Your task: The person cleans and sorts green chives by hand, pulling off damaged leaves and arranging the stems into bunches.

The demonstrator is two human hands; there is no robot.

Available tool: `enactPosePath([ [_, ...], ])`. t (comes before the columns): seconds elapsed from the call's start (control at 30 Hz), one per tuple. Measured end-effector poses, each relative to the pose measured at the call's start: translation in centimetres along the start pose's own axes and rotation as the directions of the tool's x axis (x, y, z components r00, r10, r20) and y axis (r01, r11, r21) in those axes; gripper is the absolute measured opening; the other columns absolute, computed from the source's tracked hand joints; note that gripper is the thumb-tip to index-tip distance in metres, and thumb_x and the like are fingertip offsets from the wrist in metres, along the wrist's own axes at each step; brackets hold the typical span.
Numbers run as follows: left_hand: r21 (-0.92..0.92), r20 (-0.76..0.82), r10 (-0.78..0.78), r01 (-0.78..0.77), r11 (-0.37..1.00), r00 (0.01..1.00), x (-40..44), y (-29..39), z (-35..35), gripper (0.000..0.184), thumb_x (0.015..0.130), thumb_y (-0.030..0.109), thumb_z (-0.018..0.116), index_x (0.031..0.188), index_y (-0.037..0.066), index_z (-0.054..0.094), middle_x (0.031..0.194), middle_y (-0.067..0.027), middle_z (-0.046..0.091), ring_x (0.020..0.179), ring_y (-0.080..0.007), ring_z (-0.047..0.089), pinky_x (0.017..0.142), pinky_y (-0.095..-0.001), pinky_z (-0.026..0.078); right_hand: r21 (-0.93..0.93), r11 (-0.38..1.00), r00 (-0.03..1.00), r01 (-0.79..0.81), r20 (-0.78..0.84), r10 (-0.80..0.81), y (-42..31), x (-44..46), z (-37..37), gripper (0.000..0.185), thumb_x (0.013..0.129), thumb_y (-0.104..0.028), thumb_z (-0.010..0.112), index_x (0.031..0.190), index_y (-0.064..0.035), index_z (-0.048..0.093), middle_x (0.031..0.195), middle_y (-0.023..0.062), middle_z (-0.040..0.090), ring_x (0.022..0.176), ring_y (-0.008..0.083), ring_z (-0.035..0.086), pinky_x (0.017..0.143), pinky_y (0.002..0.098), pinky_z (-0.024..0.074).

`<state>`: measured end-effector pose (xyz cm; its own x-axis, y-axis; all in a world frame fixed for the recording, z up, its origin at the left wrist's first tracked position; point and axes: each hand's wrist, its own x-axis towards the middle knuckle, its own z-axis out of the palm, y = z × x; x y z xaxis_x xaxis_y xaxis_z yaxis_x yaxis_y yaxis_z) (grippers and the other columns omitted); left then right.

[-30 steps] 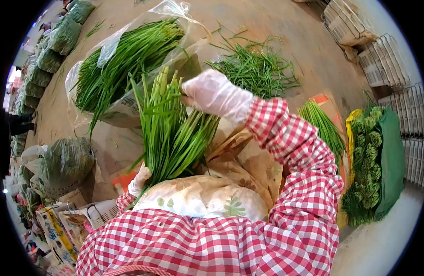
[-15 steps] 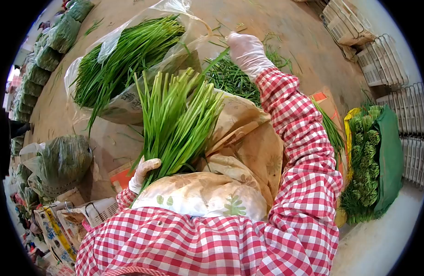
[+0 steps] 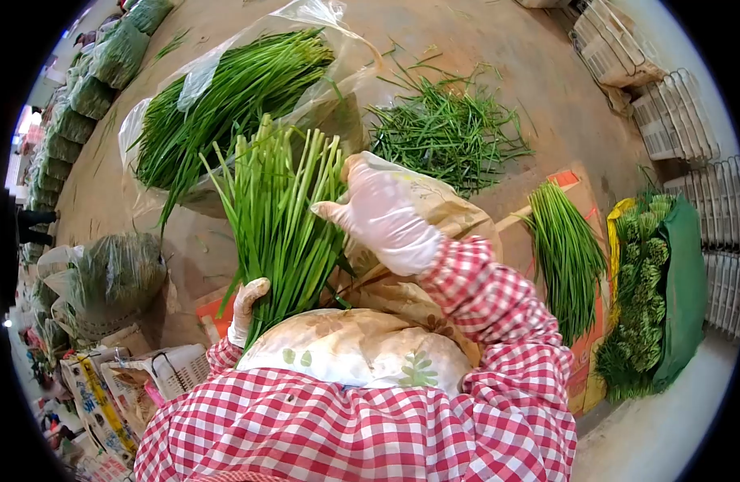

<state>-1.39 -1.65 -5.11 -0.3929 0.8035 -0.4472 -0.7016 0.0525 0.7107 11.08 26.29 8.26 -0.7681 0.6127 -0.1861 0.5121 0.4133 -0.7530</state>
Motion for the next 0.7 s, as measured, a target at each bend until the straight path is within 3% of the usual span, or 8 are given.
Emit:
enactPosePath([
  [0.07, -0.044, -0.026, -0.073, 0.071, 0.996, 0.997, -0.7, 1.5, 1.3, 0.025, 0.086, 0.016, 0.056, 0.105, 0.0, 0.059, 0.101, -0.0084, 0.064, 0.094, -0.0177, 0.061, 0.088, -0.0314, 0.048, 0.087, 0.991, 0.991, 0.104, -0.088, -0.097, 2.0, -0.3, 2.2, 0.032, 0.081, -0.014, 0.069, 0.101, 0.003, 0.052, 0.065, 0.0079, 0.06, 0.061, 0.0134, 0.059, 0.06, 0.0279, 0.051],
  [0.2, -0.179, 0.072, -0.111, 0.122, 0.976, 0.991, -0.7, 2.7, 2.8, 0.026, 0.085, 0.015, 0.054, 0.105, -0.001, 0.059, 0.104, -0.0107, 0.063, 0.096, -0.0204, 0.06, 0.09, -0.0341, 0.048, 0.071, 0.929, 0.929, 0.364, -0.09, -0.358, 2.2, 0.6, -0.9, 0.011, 0.083, -0.004, 0.061, 0.093, -0.0002, 0.059, 0.069, 0.0093, 0.06, 0.061, 0.0164, 0.06, 0.057, 0.0266, 0.0528],
  [0.33, -0.228, 0.13, -0.07, 0.098, 0.969, 0.989, -0.9, 2.5, 3.3, 0.026, 0.085, 0.015, 0.054, 0.105, -0.001, 0.059, 0.104, -0.0111, 0.063, 0.095, -0.0207, 0.061, 0.089, -0.0342, 0.048, -0.655, 0.573, 0.724, 0.493, -0.056, -0.687, 5.0, 5.4, -6.6, 0.011, 0.084, -0.001, 0.054, 0.092, -0.0042, 0.061, 0.07, 0.0101, 0.059, 0.062, 0.0211, 0.061, 0.051, 0.0293, 0.0527],
  [0.4, -0.176, 0.085, -0.05, 0.065, 0.982, 0.995, -0.9, 2.2, 3.0, 0.027, 0.085, 0.016, 0.054, 0.106, -0.001, 0.058, 0.105, -0.0111, 0.063, 0.094, -0.0199, 0.061, 0.089, -0.0338, 0.048, -0.842, 0.521, 0.871, 0.144, -0.142, -0.47, 4.2, 7.0, -9.5, 0.015, 0.089, -0.003, 0.047, 0.09, -0.0035, 0.061, 0.068, 0.0107, 0.059, 0.064, 0.0198, 0.061, 0.053, 0.0322, 0.0527],
  [0.47, -0.173, 0.138, -0.036, 0.06, 0.983, 0.99, -0.8, 2.5, 3.6, 0.027, 0.085, 0.016, 0.054, 0.106, -0.001, 0.058, 0.105, -0.0109, 0.063, 0.094, -0.0196, 0.061, 0.089, -0.0336, 0.048, -0.866, 0.497, 0.793, 0.056, -0.264, -0.549, 3.0, 6.7, -10.0, 0.018, 0.091, -0.014, 0.049, 0.094, -0.0071, 0.065, 0.079, 0.0104, 0.064, 0.069, 0.0229, 0.063, 0.061, 0.0367, 0.0542],
  [0.57, -0.174, 0.163, -0.031, 0.059, 0.983, 0.986, -0.9, 2.5, 3.3, 0.026, 0.085, 0.016, 0.055, 0.105, -0.001, 0.058, 0.104, -0.0109, 0.063, 0.094, -0.019, 0.06, 0.088, -0.0331, 0.048, -0.548, 0.71, 0.885, 0.442, 0.136, -0.445, 1.3, 5.4, -7.8, 0.039, 0.085, -0.044, 0.059, 0.096, -0.0082, 0.068, 0.088, 0.0098, 0.068, 0.081, 0.0268, 0.064, 0.077, 0.0407, 0.0505],
  [0.6, -0.179, 0.145, -0.038, 0.064, 0.982, 0.989, -1.0, 2.3, 2.8, 0.025, 0.085, 0.015, 0.055, 0.103, -0.001, 0.058, 0.104, -0.011, 0.063, 0.094, -0.0188, 0.06, 0.088, -0.0328, 0.048, -0.5, 0.799, 0.928, 0.335, 0.322, -0.187, -0.1, 4.9, -7.3, 0.048, 0.08, -0.051, 0.063, 0.101, -0.008, 0.068, 0.087, 0.0107, 0.068, 0.085, 0.0272, 0.064, 0.079, 0.0388, 0.0487],
  [0.7, -0.047, 0.111, -0.069, 0.074, 0.996, 0.991, -0.5, 1.2, -0.3, 0.025, 0.084, 0.015, 0.056, 0.103, -0.001, 0.059, 0.102, -0.0111, 0.064, 0.094, -0.019, 0.06, 0.088, -0.0327, 0.048, -0.446, 0.846, 0.864, 0.293, 0.502, -0.035, -0.6, 4.8, -6.0, 0.05, 0.067, -0.05, 0.074, 0.096, -0.0097, 0.07, 0.092, 0.012, 0.068, 0.087, 0.0286, 0.063, 0.079, 0.0389, 0.0477],
])
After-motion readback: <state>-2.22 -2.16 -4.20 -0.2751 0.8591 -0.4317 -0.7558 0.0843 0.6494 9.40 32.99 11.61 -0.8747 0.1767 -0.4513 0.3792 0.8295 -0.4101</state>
